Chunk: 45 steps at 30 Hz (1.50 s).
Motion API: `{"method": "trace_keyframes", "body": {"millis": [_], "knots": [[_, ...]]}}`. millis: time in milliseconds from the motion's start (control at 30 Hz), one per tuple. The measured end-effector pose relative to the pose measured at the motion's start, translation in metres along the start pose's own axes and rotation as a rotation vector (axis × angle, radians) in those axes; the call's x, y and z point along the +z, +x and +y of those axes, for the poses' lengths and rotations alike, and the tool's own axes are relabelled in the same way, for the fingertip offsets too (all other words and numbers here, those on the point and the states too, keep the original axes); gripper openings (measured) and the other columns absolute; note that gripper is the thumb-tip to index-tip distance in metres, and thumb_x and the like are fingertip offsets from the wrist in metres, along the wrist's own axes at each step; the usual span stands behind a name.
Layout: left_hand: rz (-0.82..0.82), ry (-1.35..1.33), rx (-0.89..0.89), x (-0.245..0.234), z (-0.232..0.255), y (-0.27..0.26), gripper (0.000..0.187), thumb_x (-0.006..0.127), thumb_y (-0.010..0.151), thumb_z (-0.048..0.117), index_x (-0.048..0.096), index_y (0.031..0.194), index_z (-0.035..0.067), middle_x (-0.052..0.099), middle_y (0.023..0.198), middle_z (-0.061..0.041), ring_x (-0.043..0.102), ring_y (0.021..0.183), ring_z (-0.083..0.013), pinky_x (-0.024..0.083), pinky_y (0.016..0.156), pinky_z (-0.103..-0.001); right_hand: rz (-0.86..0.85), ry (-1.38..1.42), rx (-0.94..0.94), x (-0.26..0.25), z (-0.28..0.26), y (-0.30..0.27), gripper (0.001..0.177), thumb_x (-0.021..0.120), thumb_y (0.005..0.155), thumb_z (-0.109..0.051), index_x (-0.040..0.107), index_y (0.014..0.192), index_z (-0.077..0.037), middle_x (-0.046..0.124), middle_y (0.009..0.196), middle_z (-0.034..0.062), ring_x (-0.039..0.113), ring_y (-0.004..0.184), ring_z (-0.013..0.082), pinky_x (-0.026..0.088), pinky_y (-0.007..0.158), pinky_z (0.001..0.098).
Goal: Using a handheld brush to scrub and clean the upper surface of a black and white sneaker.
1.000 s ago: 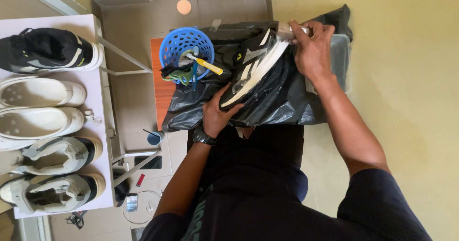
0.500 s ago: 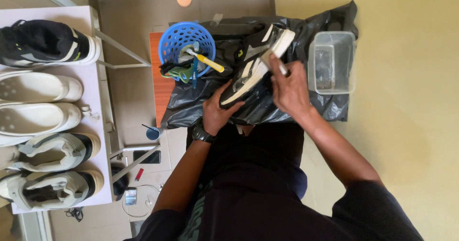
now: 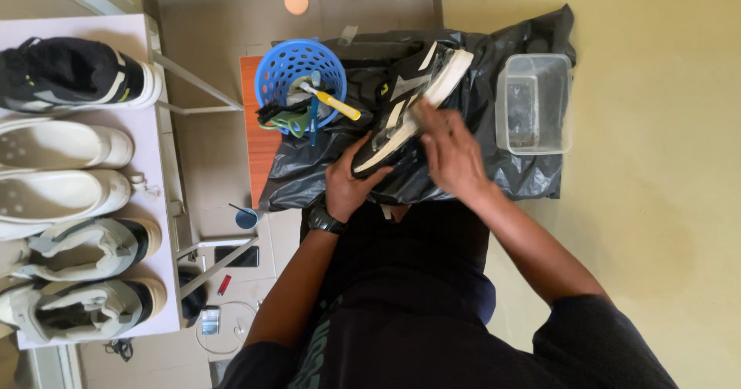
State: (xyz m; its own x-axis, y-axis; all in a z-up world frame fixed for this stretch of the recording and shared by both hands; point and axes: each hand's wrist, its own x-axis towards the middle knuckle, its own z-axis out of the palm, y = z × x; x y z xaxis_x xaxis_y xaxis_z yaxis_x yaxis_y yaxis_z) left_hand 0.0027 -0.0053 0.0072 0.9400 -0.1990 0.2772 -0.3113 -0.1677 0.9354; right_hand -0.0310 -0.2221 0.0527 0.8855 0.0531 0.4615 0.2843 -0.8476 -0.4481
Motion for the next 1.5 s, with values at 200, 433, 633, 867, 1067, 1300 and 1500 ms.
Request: {"method": "trace_keyframes", "body": {"millis": [200,433,633,867,1067,1300,1500], "knots": [[-0.036,0.009,0.021,-0.001,-0.002,-0.002,0.072,0.097,0.076,0.034,0.068,0.134,0.005,0.075,0.115,-0.021,0.071,0.106,-0.0427,0.061,0.089,-0.05,0.035,-0.301,-0.012,-0.004,0.071,0.01,0.045,0.058,0.106,-0.018,0.058,0.15,-0.01,0.06,0.112,0.0167,0.06,0.091,0.039,0.054,0.074,0.0518],[-0.109,0.134,0.115,-0.006,-0.004,-0.005,0.067,0.088,0.085,0.036,0.061,0.14,0.008,0.071,0.132,-0.012,0.073,0.115,-0.025,0.063,0.098,-0.037,0.051,-0.459,0.066,-0.037,0.091,0.054,0.054,0.064,0.109,-0.007,0.045,0.159,-0.016,0.061,0.12,0.0229,0.052,0.098,0.0342,0.055,0.071,0.0445],[-0.098,0.136,0.126,-0.003,-0.004,-0.003,0.068,0.088,0.085,0.035,0.06,0.141,0.008,0.07,0.134,-0.013,0.073,0.116,-0.0247,0.063,0.099,-0.037,0.145,-0.435,-0.08,-0.025,0.097,0.053,0.059,0.063,0.104,0.005,0.043,0.158,-0.009,0.058,0.114,0.0178,0.052,0.101,0.0301,0.039,0.084,0.0458],[-0.027,-0.011,0.037,-0.002,0.008,0.004,0.07,0.098,0.074,0.028,0.069,0.132,0.004,0.076,0.114,-0.021,0.071,0.105,-0.0437,0.061,0.088,-0.051,0.161,-0.157,-0.104,0.003,0.023,0.001,0.038,0.059,0.101,-0.009,0.068,0.137,-0.002,0.062,0.111,0.0182,0.059,0.098,0.0377,0.044,0.093,0.0455],[0.004,-0.008,0.042,0.0,0.006,0.0,0.07,0.1,0.07,0.029,0.071,0.13,0.006,0.077,0.115,-0.019,0.072,0.107,-0.0394,0.061,0.089,-0.046,0.105,0.212,0.056,-0.009,-0.019,-0.012,0.044,0.063,0.101,-0.006,0.062,0.144,-0.002,0.067,0.114,0.0194,0.062,0.1,0.0393,0.05,0.092,0.0458],[-0.002,0.011,0.015,-0.001,0.004,-0.002,0.071,0.1,0.07,0.031,0.071,0.13,0.005,0.077,0.11,-0.021,0.072,0.103,-0.0431,0.062,0.086,-0.049,0.172,0.015,0.003,0.006,0.013,-0.004,0.034,0.066,0.1,-0.008,0.071,0.133,-0.001,0.065,0.113,0.0197,0.058,0.095,0.0393,0.051,0.088,0.047],[-0.028,0.008,0.029,-0.001,-0.001,-0.002,0.07,0.098,0.073,0.032,0.07,0.132,0.007,0.076,0.114,-0.02,0.072,0.104,-0.0413,0.062,0.086,-0.048,0.242,-0.183,-0.08,-0.01,0.064,0.03,0.036,0.068,0.102,-0.012,0.07,0.137,-0.005,0.062,0.114,0.0178,0.055,0.096,0.0378,0.048,0.088,0.046]]}}
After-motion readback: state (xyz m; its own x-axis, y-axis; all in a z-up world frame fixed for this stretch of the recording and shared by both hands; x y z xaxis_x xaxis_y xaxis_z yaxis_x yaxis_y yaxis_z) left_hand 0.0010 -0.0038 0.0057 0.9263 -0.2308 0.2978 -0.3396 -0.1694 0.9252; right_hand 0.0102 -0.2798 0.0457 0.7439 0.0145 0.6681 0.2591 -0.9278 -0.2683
